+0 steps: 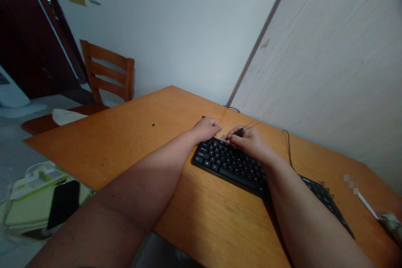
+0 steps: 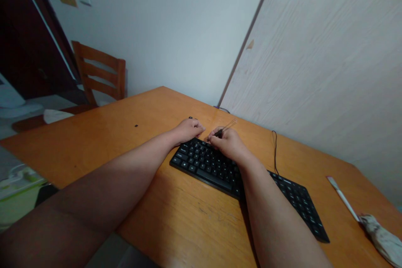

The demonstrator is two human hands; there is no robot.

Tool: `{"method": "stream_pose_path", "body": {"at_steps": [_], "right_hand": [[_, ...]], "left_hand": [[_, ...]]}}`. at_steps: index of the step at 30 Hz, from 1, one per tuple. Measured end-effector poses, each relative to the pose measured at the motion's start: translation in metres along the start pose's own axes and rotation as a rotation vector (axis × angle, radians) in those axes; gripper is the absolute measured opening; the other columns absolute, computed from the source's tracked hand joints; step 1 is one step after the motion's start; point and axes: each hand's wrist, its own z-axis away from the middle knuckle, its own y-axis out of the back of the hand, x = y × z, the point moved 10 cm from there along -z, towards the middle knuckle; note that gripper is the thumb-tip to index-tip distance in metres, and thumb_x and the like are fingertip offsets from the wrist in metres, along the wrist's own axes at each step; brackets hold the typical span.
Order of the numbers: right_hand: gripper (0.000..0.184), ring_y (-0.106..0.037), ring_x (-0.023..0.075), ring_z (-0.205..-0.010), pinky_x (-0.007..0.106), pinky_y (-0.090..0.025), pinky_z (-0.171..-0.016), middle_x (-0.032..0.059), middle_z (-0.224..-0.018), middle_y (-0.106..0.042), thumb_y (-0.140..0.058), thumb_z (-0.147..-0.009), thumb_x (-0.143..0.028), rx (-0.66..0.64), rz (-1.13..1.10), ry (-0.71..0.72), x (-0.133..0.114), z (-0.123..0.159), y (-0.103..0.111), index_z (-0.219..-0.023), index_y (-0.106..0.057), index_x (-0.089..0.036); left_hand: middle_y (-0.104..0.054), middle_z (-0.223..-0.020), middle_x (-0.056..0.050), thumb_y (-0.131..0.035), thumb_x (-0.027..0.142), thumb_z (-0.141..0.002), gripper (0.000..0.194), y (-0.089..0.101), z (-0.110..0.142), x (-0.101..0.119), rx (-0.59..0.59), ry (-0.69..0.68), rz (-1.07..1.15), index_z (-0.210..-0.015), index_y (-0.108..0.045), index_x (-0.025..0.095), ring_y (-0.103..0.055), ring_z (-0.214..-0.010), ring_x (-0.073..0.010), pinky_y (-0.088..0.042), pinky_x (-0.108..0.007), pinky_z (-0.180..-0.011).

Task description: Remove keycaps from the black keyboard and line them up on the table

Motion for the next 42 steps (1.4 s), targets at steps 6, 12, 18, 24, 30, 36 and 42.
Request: {"method": "stream_pose_path", "body": {"at_steps": [6, 12, 18, 24, 30, 36, 42], "right_hand": [[0.015, -0.057, 0.0135, -0.061, 0.026, -0.044, -0.058, 0.0007, -0.071, -0.066, -0.060, -0.078, -0.030, 0.013, -0.049, 0.027, -0.007, 0.002, 0.001, -0.085, -0.066, -0.018], [0.025, -0.062, 0.0180, -0.076, 0.032, -0.048, -0.072, 0.0047, -0.084, -0.070, -0.059, -0.085, -0.041, -0.102, 0.026, 0.108, -0.014, 0.003, -0.007, -0.088, -0.070, -0.018], [0.022, -0.063, 0.0198, -0.082, 0.034, -0.048, -0.079, 0.0037, -0.087, -0.070, -0.060, -0.086, -0.038, -0.163, 0.097, 0.148, -0.021, 0.006, -0.013, -0.093, -0.072, -0.021], [0.025, -0.060, 0.0175, -0.074, 0.031, -0.046, -0.070, 0.0029, -0.083, -0.069, -0.058, -0.087, -0.041, -0.184, 0.137, 0.131, -0.024, 0.006, -0.018, -0.089, -0.070, -0.020], [0.030, -0.054, 0.0149, -0.062, 0.028, -0.041, -0.059, 0.0014, -0.070, -0.063, -0.056, -0.087, -0.045, -0.179, 0.195, 0.094, -0.018, 0.002, -0.024, -0.087, -0.069, -0.018], [0.029, -0.051, 0.0139, -0.058, 0.026, -0.038, -0.055, -0.0004, -0.063, -0.059, -0.061, -0.082, -0.047, -0.130, 0.132, 0.052, -0.015, -0.002, -0.027, -0.080, -0.067, -0.018], [0.033, -0.048, 0.0113, -0.054, 0.024, -0.035, -0.050, -0.0022, -0.062, -0.056, -0.063, -0.080, -0.051, -0.095, 0.034, -0.053, -0.011, 0.001, -0.028, -0.080, -0.063, -0.018]], "left_hand": [[-0.057, -0.058, 0.000, -0.055, 0.039, -0.078, 0.030, 0.002, 0.004, 0.004, -0.008, 0.019, 0.018, -0.059, -0.057, 0.017, -0.050, -0.057, -0.0130, -0.034, -0.027, -0.054], [-0.056, -0.058, 0.001, -0.054, 0.039, -0.078, 0.029, 0.002, 0.002, 0.002, 0.003, 0.007, 0.011, -0.060, -0.058, 0.017, -0.050, -0.057, -0.0131, -0.034, -0.027, -0.054], [-0.059, -0.059, 0.000, -0.054, 0.039, -0.078, 0.029, 0.002, 0.002, 0.001, -0.002, 0.020, 0.021, -0.061, -0.060, 0.016, -0.051, -0.057, -0.0130, -0.034, -0.026, -0.055], [-0.060, -0.060, -0.001, -0.055, 0.039, -0.078, 0.029, -0.001, -0.001, -0.003, -0.003, 0.005, 0.020, -0.061, -0.059, 0.017, -0.053, -0.059, -0.0133, -0.035, -0.026, -0.054], [-0.061, -0.062, -0.001, -0.056, 0.041, -0.078, 0.029, -0.005, -0.004, -0.007, -0.020, 0.005, 0.017, -0.064, -0.061, 0.016, -0.054, -0.060, -0.0137, -0.038, -0.026, -0.057], [-0.062, -0.063, -0.002, -0.056, 0.040, -0.078, 0.028, -0.007, -0.005, -0.009, -0.034, 0.011, 0.039, -0.067, -0.065, 0.016, -0.054, -0.061, -0.0140, -0.040, -0.026, -0.058], [-0.064, -0.067, -0.003, -0.058, 0.040, -0.078, 0.027, -0.007, -0.007, -0.012, -0.026, 0.020, 0.036, -0.069, -0.066, 0.016, -0.055, -0.063, -0.0150, -0.042, -0.026, -0.058]]}}
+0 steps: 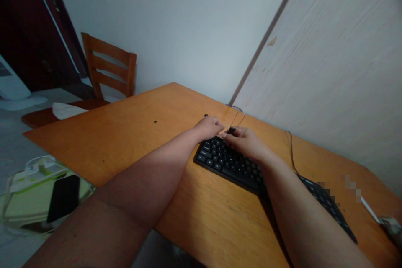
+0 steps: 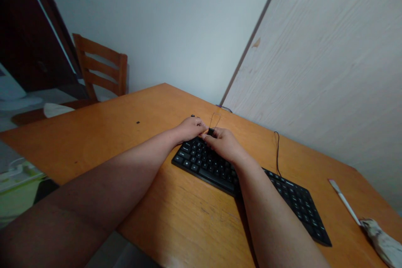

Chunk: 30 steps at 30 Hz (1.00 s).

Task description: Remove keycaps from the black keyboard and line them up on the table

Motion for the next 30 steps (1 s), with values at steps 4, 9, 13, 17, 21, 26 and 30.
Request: {"method": "stream_pose_path", "body": {"at_steps": [4, 9, 13, 17, 21, 26, 30], "right_hand": [[0.036, -0.048, 0.0117, -0.052, 0.024, -0.034, -0.048, -0.0021, -0.058, -0.055, -0.065, -0.077, -0.054, 0.090, 0.005, -0.057, 0.007, 0.000, 0.006, -0.075, -0.062, -0.018], [0.027, -0.048, 0.0118, -0.050, 0.025, -0.034, -0.047, -0.0010, -0.056, -0.058, -0.065, -0.076, -0.044, 0.190, 0.016, -0.100, 0.014, -0.003, 0.012, -0.071, -0.060, -0.018], [0.019, -0.052, 0.0131, -0.047, 0.025, -0.036, -0.045, 0.0004, -0.054, -0.061, -0.062, -0.076, -0.036, 0.215, 0.036, -0.152, 0.017, -0.002, 0.014, -0.068, -0.059, -0.019], [0.017, -0.052, 0.0125, -0.046, 0.024, -0.036, -0.043, 0.0014, -0.054, -0.063, -0.061, -0.074, -0.033, 0.264, 0.049, -0.150, 0.020, -0.001, 0.017, -0.065, -0.058, -0.019], [0.015, -0.050, 0.0119, -0.043, 0.024, -0.034, -0.041, 0.0013, -0.054, -0.063, -0.061, -0.072, -0.031, 0.301, 0.008, -0.156, 0.026, -0.001, 0.019, -0.065, -0.059, -0.019], [0.013, -0.049, 0.0115, -0.042, 0.023, -0.033, -0.040, 0.0012, -0.052, -0.061, -0.061, -0.070, -0.029, 0.311, -0.052, -0.178, 0.027, 0.000, 0.018, -0.063, -0.059, -0.019], [0.012, -0.046, 0.0106, -0.041, 0.023, -0.031, -0.039, 0.0011, -0.050, -0.060, -0.059, -0.068, -0.027, 0.324, -0.155, -0.186, 0.028, 0.001, 0.022, -0.060, -0.056, -0.019]], "left_hand": [[-0.064, -0.068, -0.004, -0.061, 0.039, -0.076, 0.025, 0.000, -0.002, -0.002, 0.012, 0.007, 0.006, -0.067, -0.065, 0.016, -0.054, -0.062, -0.0147, -0.041, -0.027, -0.058], [-0.062, -0.064, -0.002, -0.058, 0.040, -0.077, 0.027, -0.001, -0.001, 0.001, 0.007, -0.015, -0.014, -0.066, -0.064, 0.016, -0.053, -0.060, -0.0137, -0.039, -0.026, -0.057], [-0.061, -0.061, -0.002, -0.057, 0.041, -0.078, 0.030, 0.000, 0.000, 0.004, 0.015, -0.029, -0.051, -0.063, -0.063, 0.017, -0.052, -0.060, -0.0141, -0.038, -0.027, -0.057], [-0.063, -0.064, -0.002, -0.057, 0.039, -0.079, 0.028, 0.001, 0.001, 0.007, 0.022, -0.055, -0.110, -0.064, -0.064, 0.018, -0.054, -0.062, -0.0154, -0.039, -0.027, -0.059], [-0.066, -0.070, -0.003, -0.057, 0.039, -0.079, 0.025, 0.001, 0.003, 0.009, -0.002, -0.053, -0.151, -0.071, -0.068, 0.018, -0.057, -0.066, -0.0162, -0.041, -0.027, -0.062], [-0.069, -0.075, -0.005, -0.059, 0.036, -0.078, 0.020, 0.002, 0.007, 0.012, -0.009, -0.047, -0.183, -0.073, -0.069, 0.018, -0.058, -0.070, -0.0174, -0.040, -0.027, -0.062], [-0.068, -0.074, -0.005, -0.058, 0.033, -0.078, 0.019, 0.001, 0.008, 0.013, -0.019, -0.044, -0.208, -0.073, -0.069, 0.018, -0.058, -0.069, -0.0174, -0.039, -0.027, -0.062]]}}
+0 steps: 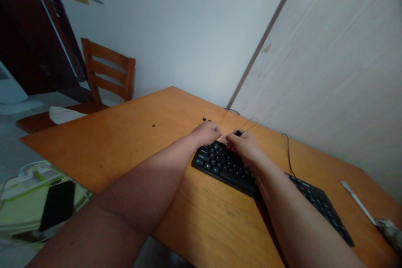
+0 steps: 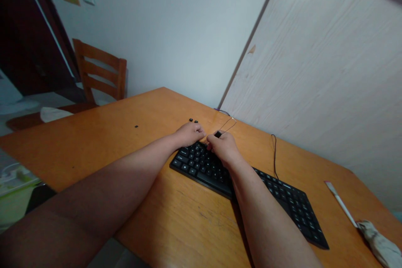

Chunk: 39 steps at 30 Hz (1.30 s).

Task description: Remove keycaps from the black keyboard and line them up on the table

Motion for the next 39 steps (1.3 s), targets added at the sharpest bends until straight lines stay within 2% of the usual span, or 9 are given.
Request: {"method": "stream_pose_path", "body": {"at_steps": [4, 8, 15, 20, 22, 29, 35, 39], "right_hand": [[0.012, -0.042, 0.0105, -0.040, 0.023, -0.026, -0.036, 0.0017, -0.050, -0.059, -0.061, -0.066, -0.027, -0.004, -0.103, -0.052, 0.006, -0.003, 0.005, -0.059, -0.056, -0.019], [0.014, -0.042, 0.0107, -0.039, 0.023, -0.026, -0.036, 0.0026, -0.050, -0.059, -0.061, -0.066, -0.028, -0.002, -0.147, -0.047, 0.007, -0.004, 0.008, -0.056, -0.054, -0.020], [0.015, -0.040, 0.0102, -0.039, 0.024, -0.025, -0.036, 0.0018, -0.051, -0.058, -0.063, -0.066, -0.029, 0.077, -0.261, -0.022, 0.000, -0.003, 0.017, -0.061, -0.054, -0.019], [0.016, -0.042, 0.0101, -0.040, 0.023, -0.027, -0.037, 0.0015, -0.053, -0.058, -0.064, -0.067, -0.030, 0.121, -0.331, 0.025, -0.006, -0.004, 0.022, -0.063, -0.053, -0.019], [0.017, -0.043, 0.0103, -0.041, 0.023, -0.027, -0.037, 0.0014, -0.053, -0.059, -0.065, -0.068, -0.031, 0.137, -0.352, 0.042, -0.007, -0.004, 0.024, -0.064, -0.053, -0.019], [0.019, -0.046, 0.0112, -0.042, 0.023, -0.031, -0.038, 0.0001, -0.054, -0.060, -0.065, -0.071, -0.033, 0.145, -0.362, 0.076, -0.012, -0.001, 0.023, -0.070, -0.052, -0.020], [0.026, -0.048, 0.0105, -0.043, 0.022, -0.034, -0.040, -0.0011, -0.056, -0.061, -0.067, -0.074, -0.041, 0.142, -0.347, 0.157, -0.020, 0.002, 0.021, -0.076, -0.056, -0.018], [0.033, -0.052, 0.0115, -0.047, 0.022, -0.036, -0.042, 0.0006, -0.060, -0.063, -0.068, -0.076, -0.047, 0.141, -0.313, 0.203, -0.024, 0.002, 0.021, -0.083, -0.061, -0.016]], "left_hand": [[-0.068, -0.074, -0.004, -0.059, 0.034, -0.078, 0.019, -0.002, -0.001, -0.003, -0.010, 0.018, -0.015, -0.072, -0.067, 0.019, -0.056, -0.067, -0.0167, -0.038, -0.027, -0.061], [-0.065, -0.069, -0.002, -0.057, 0.035, -0.078, 0.020, -0.002, -0.003, -0.004, -0.001, 0.005, 0.026, -0.068, -0.064, 0.018, -0.056, -0.067, -0.0161, -0.039, -0.026, -0.061], [-0.062, -0.067, -0.002, -0.054, 0.034, -0.080, 0.021, 0.005, -0.002, 0.004, 0.004, 0.019, 0.309, -0.074, -0.063, 0.016, -0.056, -0.063, -0.0135, -0.040, -0.024, -0.058], [-0.068, -0.079, -0.003, -0.055, 0.024, -0.075, 0.022, 0.000, 0.005, 0.018, -0.089, 0.085, 0.507, -0.093, -0.066, 0.015, -0.056, -0.064, -0.0113, -0.043, -0.023, -0.059], [-0.069, -0.082, -0.003, -0.055, 0.021, -0.075, 0.022, -0.003, 0.008, 0.024, -0.123, 0.090, 0.557, -0.093, -0.066, 0.015, -0.059, -0.068, -0.0114, -0.045, -0.023, -0.065], [-0.068, -0.084, -0.004, -0.063, 0.029, -0.072, 0.024, -0.005, 0.009, 0.033, -0.142, 0.054, 0.594, -0.091, -0.066, 0.014, -0.059, -0.073, -0.0131, -0.044, -0.025, -0.067], [-0.066, -0.079, -0.003, -0.062, 0.023, -0.071, 0.016, -0.002, 0.009, 0.032, -0.115, 0.066, 0.599, -0.084, -0.065, 0.014, -0.057, -0.071, -0.0127, -0.041, -0.025, -0.066], [-0.066, -0.079, -0.003, -0.061, 0.020, -0.070, 0.021, -0.003, 0.009, 0.027, -0.101, 0.121, 0.658, -0.091, -0.060, 0.015, -0.057, -0.069, -0.0130, -0.041, -0.024, -0.063]]}}
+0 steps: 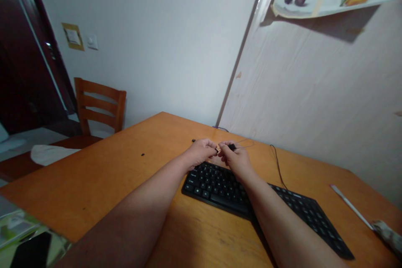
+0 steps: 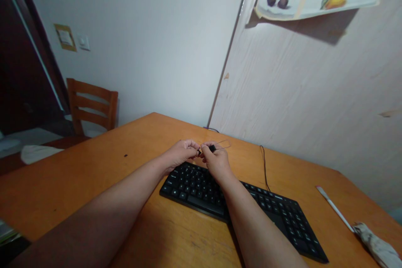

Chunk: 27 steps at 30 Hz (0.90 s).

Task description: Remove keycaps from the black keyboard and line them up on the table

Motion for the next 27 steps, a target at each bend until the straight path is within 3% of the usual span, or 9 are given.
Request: {"method": "stream_pose_path", "body": {"at_steps": [6, 12, 17, 21, 23, 27], "right_hand": [[0.047, -0.058, 0.0143, -0.052, 0.025, -0.043, -0.048, 0.0041, -0.070, -0.067, -0.057, -0.084, -0.054, -0.001, 0.053, 0.088, -0.003, -0.002, 0.002, -0.107, -0.065, -0.014], [0.027, -0.066, 0.0185, -0.076, 0.029, -0.049, -0.071, 0.0068, -0.085, -0.072, -0.059, -0.084, -0.037, -0.101, 0.512, 0.333, -0.009, -0.001, -0.010, -0.098, -0.069, -0.016], [0.024, -0.065, 0.0195, -0.078, 0.029, -0.047, -0.071, 0.0071, -0.087, -0.071, -0.061, -0.083, -0.034, -0.083, 0.767, 0.377, -0.010, -0.001, -0.012, -0.097, -0.071, -0.018], [0.024, -0.064, 0.0196, -0.080, 0.028, -0.046, -0.071, 0.0075, -0.089, -0.072, -0.058, -0.085, -0.034, -0.078, 0.794, 0.380, -0.011, -0.002, -0.011, -0.097, -0.072, -0.019], [0.024, -0.064, 0.0192, -0.078, 0.028, -0.045, -0.069, 0.0073, -0.089, -0.072, -0.058, -0.085, -0.034, -0.071, 0.778, 0.364, -0.011, -0.004, -0.008, -0.096, -0.072, -0.019], [0.023, -0.062, 0.0183, -0.072, 0.027, -0.043, -0.064, 0.0062, -0.082, -0.072, -0.058, -0.084, -0.035, -0.048, 0.788, 0.298, -0.012, -0.008, -0.001, -0.093, -0.072, -0.019]], "left_hand": [[-0.062, -0.072, 0.000, -0.063, 0.016, -0.069, 0.034, 0.007, -0.001, -0.004, 0.049, 0.035, 0.009, -0.101, -0.053, 0.017, -0.057, -0.064, -0.0129, -0.039, -0.023, -0.058], [-0.058, -0.069, 0.002, -0.063, 0.016, -0.069, 0.034, 0.008, 0.000, -0.001, 0.053, 0.036, 0.072, -0.102, -0.052, 0.016, -0.057, -0.064, -0.0123, -0.042, -0.024, -0.060], [-0.059, -0.072, 0.002, -0.062, 0.013, -0.067, 0.036, 0.008, 0.003, 0.000, 0.053, 0.049, 0.096, -0.102, -0.053, 0.016, -0.058, -0.064, -0.0115, -0.043, -0.023, -0.062], [-0.064, -0.077, -0.002, -0.061, 0.019, -0.073, 0.024, 0.011, 0.000, 0.004, 0.068, 0.010, 0.095, -0.096, -0.055, 0.016, -0.060, -0.066, -0.0120, -0.045, -0.024, -0.065], [-0.066, -0.078, -0.003, -0.058, 0.027, -0.078, 0.016, 0.022, -0.002, 0.004, 0.140, -0.018, 0.080, -0.089, -0.056, 0.016, -0.059, -0.064, -0.0115, -0.045, -0.024, -0.064], [-0.063, -0.067, -0.002, -0.054, 0.042, -0.082, 0.024, 0.061, -0.003, -0.004, 0.401, -0.036, 0.026, -0.081, -0.056, 0.018, -0.052, -0.055, -0.0111, -0.040, -0.023, -0.055]]}}
